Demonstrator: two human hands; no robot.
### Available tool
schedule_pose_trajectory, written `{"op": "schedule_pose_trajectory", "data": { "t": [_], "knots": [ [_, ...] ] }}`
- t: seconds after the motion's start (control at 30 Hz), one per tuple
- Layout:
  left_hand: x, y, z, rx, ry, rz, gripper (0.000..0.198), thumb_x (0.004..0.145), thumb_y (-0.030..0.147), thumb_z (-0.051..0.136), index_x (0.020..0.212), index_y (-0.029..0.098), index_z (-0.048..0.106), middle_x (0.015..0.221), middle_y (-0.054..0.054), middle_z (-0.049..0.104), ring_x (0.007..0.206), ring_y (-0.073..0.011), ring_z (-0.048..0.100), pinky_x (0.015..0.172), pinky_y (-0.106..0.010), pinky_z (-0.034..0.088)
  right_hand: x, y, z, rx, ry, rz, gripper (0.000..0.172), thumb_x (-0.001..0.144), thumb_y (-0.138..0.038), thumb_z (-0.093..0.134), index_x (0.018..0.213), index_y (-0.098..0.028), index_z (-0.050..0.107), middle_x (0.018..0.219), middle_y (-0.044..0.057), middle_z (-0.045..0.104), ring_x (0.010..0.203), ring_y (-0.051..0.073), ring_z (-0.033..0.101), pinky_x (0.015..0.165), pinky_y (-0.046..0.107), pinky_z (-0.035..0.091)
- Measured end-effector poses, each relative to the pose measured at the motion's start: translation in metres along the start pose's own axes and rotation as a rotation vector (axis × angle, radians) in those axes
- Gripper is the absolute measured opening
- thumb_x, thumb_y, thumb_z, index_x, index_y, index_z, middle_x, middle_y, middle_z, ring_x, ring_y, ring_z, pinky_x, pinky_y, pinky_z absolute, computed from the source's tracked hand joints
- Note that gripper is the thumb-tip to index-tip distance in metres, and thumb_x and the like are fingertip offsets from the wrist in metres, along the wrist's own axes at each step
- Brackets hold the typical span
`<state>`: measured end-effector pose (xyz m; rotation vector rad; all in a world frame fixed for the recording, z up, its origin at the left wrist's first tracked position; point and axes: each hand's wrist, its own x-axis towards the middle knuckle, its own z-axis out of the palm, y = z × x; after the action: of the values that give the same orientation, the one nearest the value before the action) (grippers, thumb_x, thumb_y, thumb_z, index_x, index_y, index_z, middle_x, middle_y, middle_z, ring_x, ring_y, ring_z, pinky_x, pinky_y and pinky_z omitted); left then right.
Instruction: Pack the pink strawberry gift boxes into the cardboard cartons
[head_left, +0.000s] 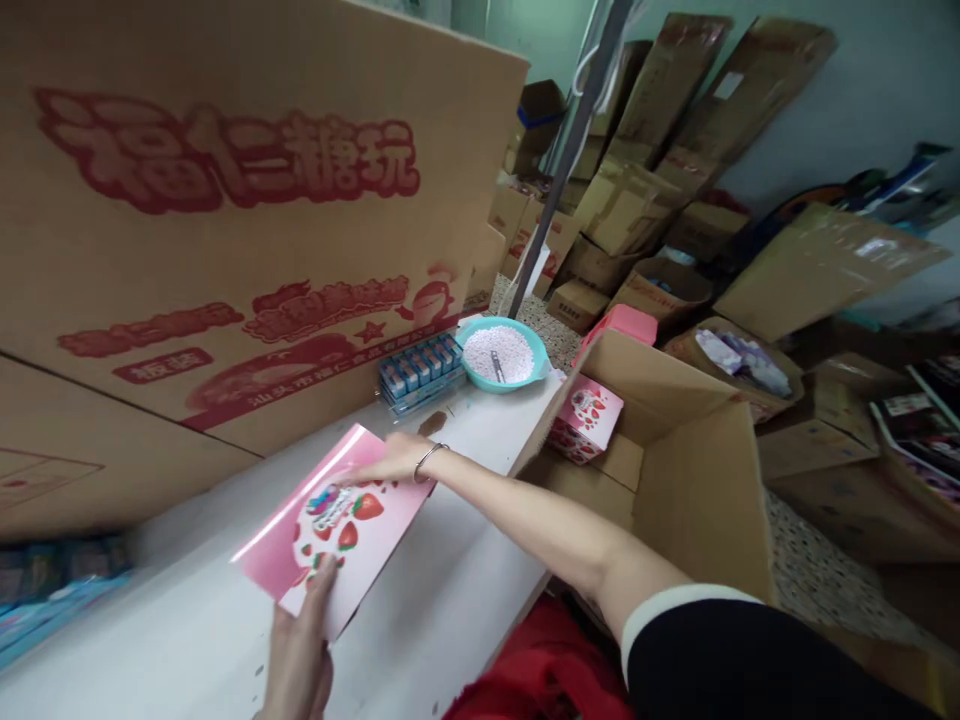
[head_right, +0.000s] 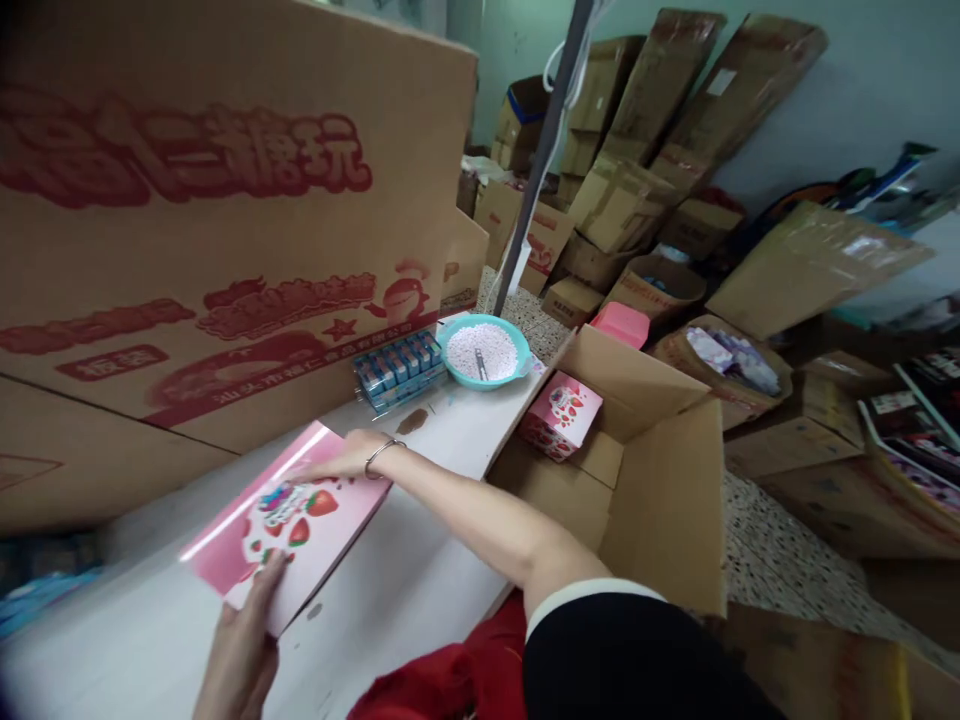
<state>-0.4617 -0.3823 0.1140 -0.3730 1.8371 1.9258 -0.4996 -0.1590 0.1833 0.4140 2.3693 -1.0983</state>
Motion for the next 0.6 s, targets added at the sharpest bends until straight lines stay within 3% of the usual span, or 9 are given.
{"op": "schedule_pose_trajectory", "data": {
  "t": [0.07, 0.17, 0.23, 0.33, 0.4, 0.47, 0.6],
  "knots": [
    [-0.041, 0.033, 0.012, 0.01, -0.021, 0.105, 0.056, 0.069, 0.045, 0.077, 0.12, 0.026, 0.062, 0.125, -0.005, 0.064, 0.114, -0.0283, 0.061, 0.102, -0.041, 0.049, -0.054, -0.016, -0.027, -0.044, 0.101, -0.164, 0.071, 0.061, -0.091, 0.05, 0.064, -0.021, 0.064, 0.064, -0.001, 0.066, 0.06, 0.016, 0.06, 0.054, 0.026, 0.041],
    [-0.101, 0.068, 0.05, 0.054, -0.082, 0.247, 0.06, 0.067, 0.047, 0.077, 0.12, 0.022, 0.062, 0.118, -0.005, 0.067, 0.114, -0.0291, 0.06, 0.104, -0.042, 0.048, -0.157, -0.023, -0.077, -0.077, 0.288, -0.243, 0.073, 0.066, -0.089, 0.048, 0.07, -0.019, 0.066, 0.067, 0.002, 0.066, 0.062, 0.015, 0.06, 0.055, 0.024, 0.04],
    [-0.136, 0.08, 0.085, 0.076, -0.178, 0.291, 0.064, 0.065, 0.049, 0.079, 0.12, 0.02, 0.061, 0.111, -0.007, 0.069, 0.115, -0.0305, 0.059, 0.103, -0.042, 0.048, -0.226, -0.012, -0.111, -0.102, 0.397, -0.198, 0.072, 0.068, -0.086, 0.05, 0.074, -0.016, 0.067, 0.066, 0.002, 0.063, 0.061, 0.014, 0.059, 0.055, 0.023, 0.039],
    [-0.182, 0.081, 0.148, 0.068, -0.398, 0.235, 0.073, 0.059, 0.05, 0.084, 0.12, 0.018, 0.06, 0.107, -0.009, 0.07, 0.113, -0.033, 0.061, 0.097, -0.042, 0.052, -0.306, 0.032, -0.149, -0.123, 0.509, -0.046, 0.072, 0.068, -0.085, 0.052, 0.079, -0.015, 0.067, 0.066, 0.002, 0.06, 0.061, 0.014, 0.059, 0.054, 0.023, 0.04],
    [-0.204, 0.069, 0.191, 0.034, -0.528, 0.153, 0.076, 0.055, 0.047, 0.087, 0.12, 0.019, 0.058, 0.11, -0.01, 0.069, 0.11, -0.0334, 0.062, 0.095, -0.041, 0.053, -0.337, 0.078, -0.166, -0.114, 0.55, 0.072, 0.069, 0.069, -0.083, 0.054, 0.081, -0.016, 0.067, 0.067, 0.003, 0.06, 0.061, 0.015, 0.059, 0.054, 0.024, 0.041],
    [-0.218, 0.049, 0.231, -0.014, -0.626, 0.037, 0.076, 0.055, 0.041, 0.089, 0.121, 0.021, 0.057, 0.114, -0.01, 0.068, 0.11, -0.0334, 0.062, 0.095, -0.041, 0.053, -0.35, 0.13, -0.174, -0.076, 0.556, 0.181, 0.067, 0.069, -0.082, 0.055, 0.079, -0.017, 0.067, 0.066, 0.004, 0.061, 0.061, 0.016, 0.059, 0.052, 0.026, 0.041],
    [-0.224, -0.005, 0.286, -0.066, -0.619, -0.246, 0.071, 0.058, 0.024, 0.089, 0.12, 0.023, 0.057, 0.114, -0.01, 0.068, 0.11, -0.0327, 0.063, 0.094, -0.042, 0.053, -0.335, 0.228, -0.164, 0.088, 0.458, 0.285, 0.066, 0.065, -0.082, 0.06, 0.074, -0.017, 0.067, 0.06, 0.005, 0.059, 0.057, 0.017, 0.056, 0.05, 0.029, 0.041]
  ]
}}
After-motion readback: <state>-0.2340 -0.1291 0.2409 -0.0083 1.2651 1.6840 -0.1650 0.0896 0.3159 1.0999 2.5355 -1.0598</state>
